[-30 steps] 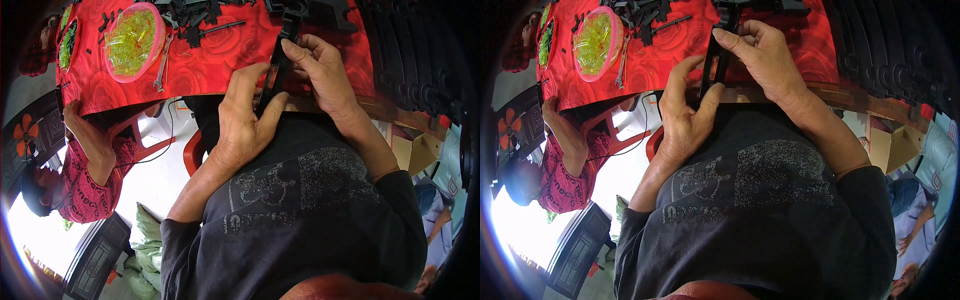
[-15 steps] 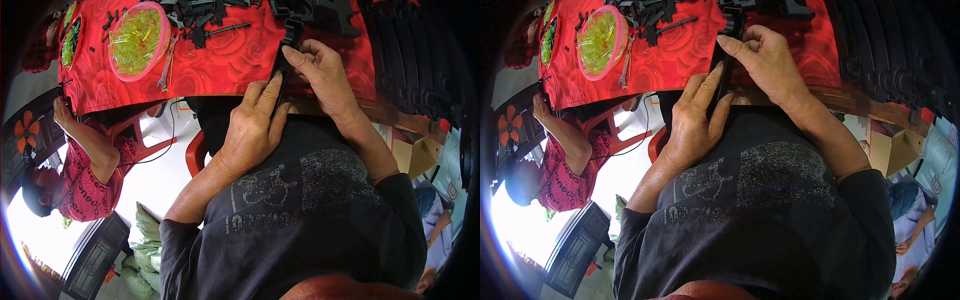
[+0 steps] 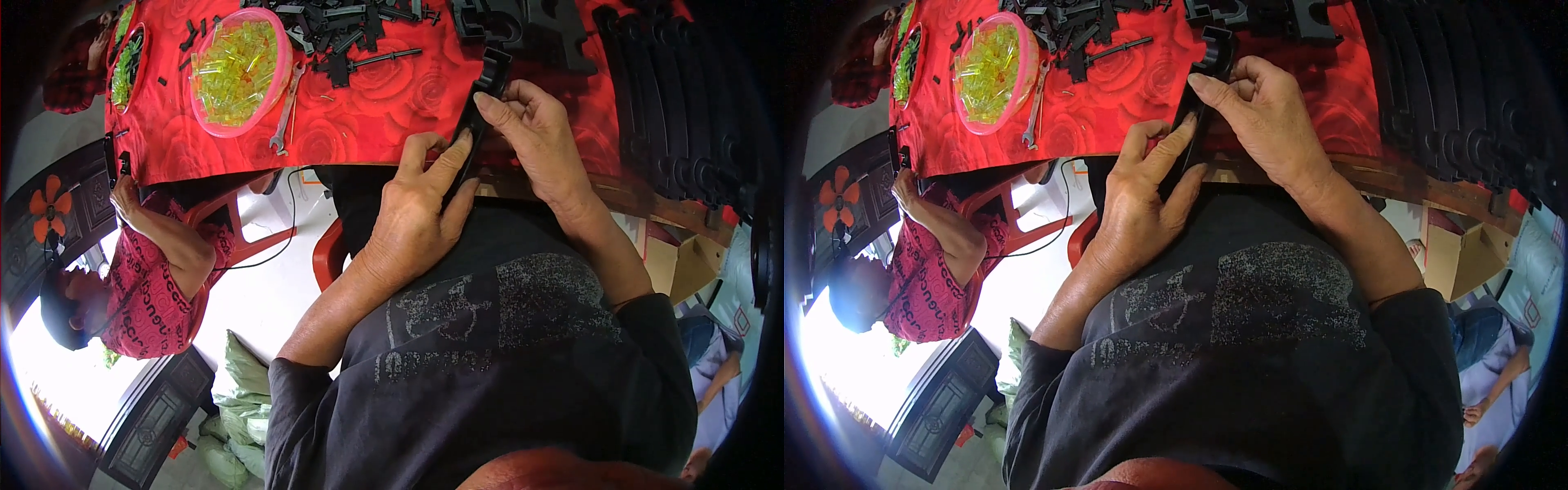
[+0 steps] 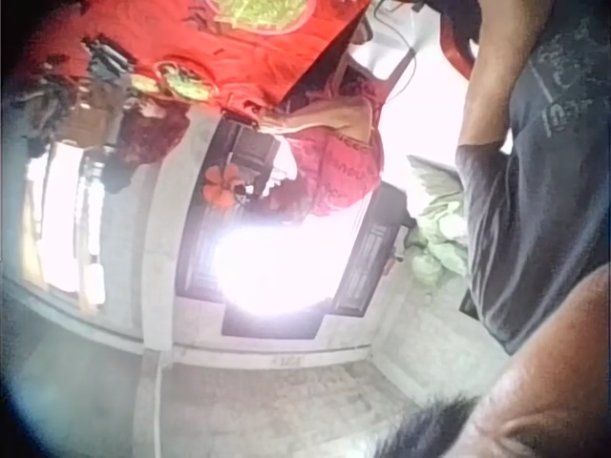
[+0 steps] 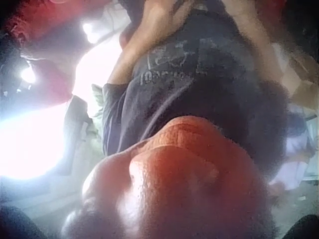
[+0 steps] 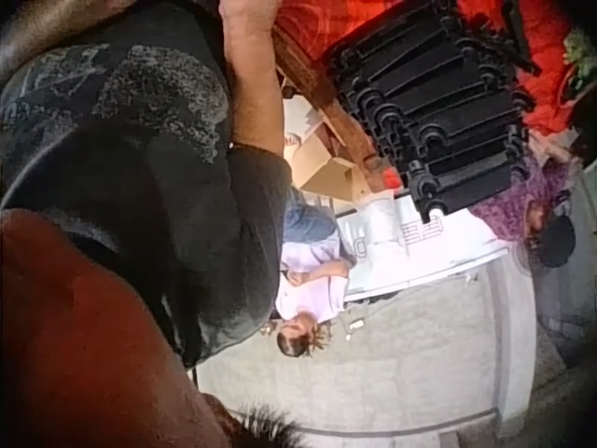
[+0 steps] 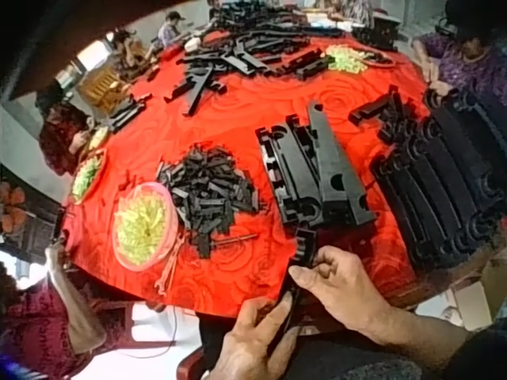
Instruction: The person assembles plastic components by inserting internal pieces into black plastic housings and pressing the parts together by hand.
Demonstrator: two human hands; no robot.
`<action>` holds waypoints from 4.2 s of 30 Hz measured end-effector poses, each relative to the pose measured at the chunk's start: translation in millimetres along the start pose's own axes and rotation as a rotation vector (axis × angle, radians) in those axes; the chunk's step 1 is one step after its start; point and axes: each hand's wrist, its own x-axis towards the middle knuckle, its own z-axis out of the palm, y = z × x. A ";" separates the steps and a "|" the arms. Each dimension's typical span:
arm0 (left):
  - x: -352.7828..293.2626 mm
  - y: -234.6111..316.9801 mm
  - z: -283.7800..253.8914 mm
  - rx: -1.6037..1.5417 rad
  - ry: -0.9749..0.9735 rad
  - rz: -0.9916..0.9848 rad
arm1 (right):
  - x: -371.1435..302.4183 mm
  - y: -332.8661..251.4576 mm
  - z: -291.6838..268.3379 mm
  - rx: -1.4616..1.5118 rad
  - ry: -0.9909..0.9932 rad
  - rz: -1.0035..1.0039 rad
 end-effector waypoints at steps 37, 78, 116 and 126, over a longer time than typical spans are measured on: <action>-15.0 -5.1 8.1 -0.015 0.135 0.065 | -0.4 -5.9 -0.9 -0.154 -0.015 0.033; 98.9 -77.8 -77.4 0.442 0.380 0.098 | -2.2 -12.6 -0.2 0.331 -0.055 0.090; 39.6 -21.2 -37.1 -0.352 0.135 -0.204 | 1.2 -10.1 -3.7 0.265 -0.055 0.088; 9.7 0.3 -33.9 -0.273 0.212 -0.322 | -0.2 -10.0 -15.7 0.232 -0.139 0.144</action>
